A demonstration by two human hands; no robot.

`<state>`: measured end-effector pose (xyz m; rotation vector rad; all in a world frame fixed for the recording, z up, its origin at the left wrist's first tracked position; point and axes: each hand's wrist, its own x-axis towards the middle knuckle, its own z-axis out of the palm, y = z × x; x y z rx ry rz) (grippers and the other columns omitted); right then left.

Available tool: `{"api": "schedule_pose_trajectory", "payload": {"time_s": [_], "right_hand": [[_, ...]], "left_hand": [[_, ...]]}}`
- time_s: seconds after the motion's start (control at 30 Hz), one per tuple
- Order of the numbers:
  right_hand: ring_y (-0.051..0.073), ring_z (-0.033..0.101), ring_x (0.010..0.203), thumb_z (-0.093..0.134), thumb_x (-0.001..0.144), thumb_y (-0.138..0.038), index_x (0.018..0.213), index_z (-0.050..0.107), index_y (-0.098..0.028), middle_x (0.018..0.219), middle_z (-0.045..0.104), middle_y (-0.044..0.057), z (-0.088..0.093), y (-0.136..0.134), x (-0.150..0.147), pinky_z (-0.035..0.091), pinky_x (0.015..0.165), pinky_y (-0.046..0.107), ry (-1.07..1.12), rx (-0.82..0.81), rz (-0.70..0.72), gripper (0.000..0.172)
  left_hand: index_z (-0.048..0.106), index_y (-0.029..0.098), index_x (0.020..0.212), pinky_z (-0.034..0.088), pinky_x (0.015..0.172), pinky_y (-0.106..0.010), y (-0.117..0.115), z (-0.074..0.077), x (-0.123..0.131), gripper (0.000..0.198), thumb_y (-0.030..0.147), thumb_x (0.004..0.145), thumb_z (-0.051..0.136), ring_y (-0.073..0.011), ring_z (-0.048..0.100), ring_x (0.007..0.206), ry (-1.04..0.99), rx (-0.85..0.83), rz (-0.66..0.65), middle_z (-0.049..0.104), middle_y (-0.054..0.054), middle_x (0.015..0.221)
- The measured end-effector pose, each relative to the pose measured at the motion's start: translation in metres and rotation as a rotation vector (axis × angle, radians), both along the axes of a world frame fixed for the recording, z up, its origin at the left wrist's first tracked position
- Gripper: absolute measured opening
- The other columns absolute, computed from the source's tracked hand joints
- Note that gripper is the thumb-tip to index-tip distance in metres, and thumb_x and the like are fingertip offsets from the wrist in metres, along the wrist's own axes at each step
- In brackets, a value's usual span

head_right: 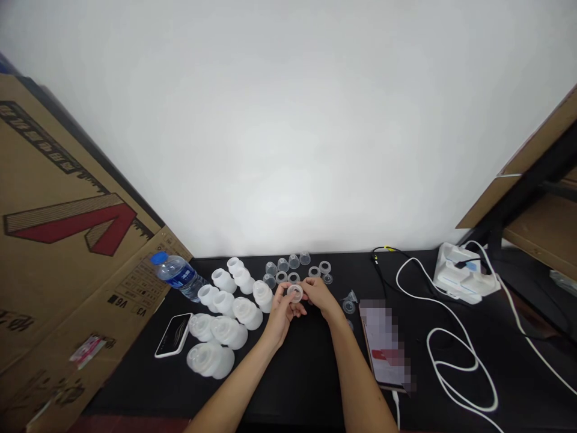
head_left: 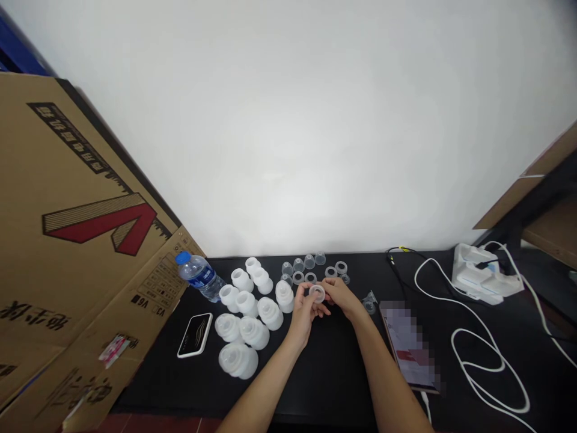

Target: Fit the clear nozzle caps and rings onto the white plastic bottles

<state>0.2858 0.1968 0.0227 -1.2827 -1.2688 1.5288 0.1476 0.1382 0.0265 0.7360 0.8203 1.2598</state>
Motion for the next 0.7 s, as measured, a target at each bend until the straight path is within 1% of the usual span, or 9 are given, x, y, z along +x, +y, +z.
{"api": "schedule_pose_trajectory", "payload": {"time_s": [0.1, 0.27, 0.33, 0.43, 0.53, 0.7], "right_hand": [[0.009, 0.037, 0.046, 0.078, 0.078, -0.059, 0.062, 0.055, -0.023, 0.048, 0.045, -0.008, 0.001, 0.0, -0.001, 0.028, 0.046, 0.024, -0.001, 0.008, 0.014, 0.046], [0.01, 0.038, 0.045, 0.077, 0.081, -0.059, 0.062, 0.055, -0.023, 0.045, 0.049, -0.007, 0.001, -0.001, -0.003, 0.026, 0.047, 0.025, 0.009, 0.019, 0.048, 0.046], [0.01, 0.038, 0.043, 0.076, 0.082, -0.06, 0.062, 0.054, -0.024, 0.044, 0.051, -0.006, 0.001, -0.001, -0.003, 0.026, 0.046, 0.025, 0.014, 0.019, 0.054, 0.047], [0.01, 0.038, 0.042, 0.075, 0.083, -0.06, 0.063, 0.054, -0.024, 0.044, 0.052, -0.006, 0.002, -0.001, -0.004, 0.026, 0.046, 0.025, 0.022, 0.019, 0.058, 0.046], [0.01, 0.039, 0.042, 0.074, 0.085, -0.059, 0.064, 0.056, -0.024, 0.045, 0.054, -0.005, 0.005, -0.003, -0.004, 0.027, 0.046, 0.025, 0.035, 0.017, 0.07, 0.045], [0.009, 0.04, 0.044, 0.075, 0.086, -0.063, 0.062, 0.057, -0.022, 0.048, 0.057, -0.004, 0.013, -0.007, -0.002, 0.029, 0.048, 0.025, 0.072, 0.017, 0.123, 0.05]], "left_hand": [[0.048, 0.024, 0.104, 0.039, 0.05, -0.018, 0.001, -0.002, -0.001, 0.046, 0.051, 0.086, 0.082, -0.0133, 0.072, 0.054, 0.039, 0.018, 0.005, 0.08, -0.002, 0.088], [0.043, 0.025, 0.101, 0.034, 0.045, -0.017, 0.001, -0.004, -0.002, 0.05, 0.06, 0.09, 0.077, -0.0112, 0.066, 0.047, 0.117, 0.048, 0.007, 0.078, -0.001, 0.08], [0.04, 0.026, 0.101, 0.032, 0.042, -0.017, 0.001, -0.004, -0.002, 0.05, 0.057, 0.089, 0.077, -0.0101, 0.063, 0.043, 0.129, 0.05, 0.007, 0.076, 0.002, 0.077], [0.039, 0.027, 0.1, 0.028, 0.04, -0.016, 0.001, -0.003, -0.001, 0.045, 0.048, 0.087, 0.076, -0.0086, 0.058, 0.039, 0.128, 0.036, 0.01, 0.074, 0.005, 0.074], [0.038, 0.028, 0.1, 0.028, 0.04, -0.016, 0.001, -0.001, -0.001, 0.041, 0.04, 0.085, 0.073, -0.0079, 0.055, 0.038, 0.125, 0.024, 0.013, 0.073, 0.007, 0.073], [0.038, 0.028, 0.1, 0.026, 0.039, -0.016, 0.001, -0.002, -0.001, 0.041, 0.042, 0.085, 0.074, -0.0076, 0.052, 0.037, 0.098, 0.018, 0.027, 0.071, 0.008, 0.071]]}}
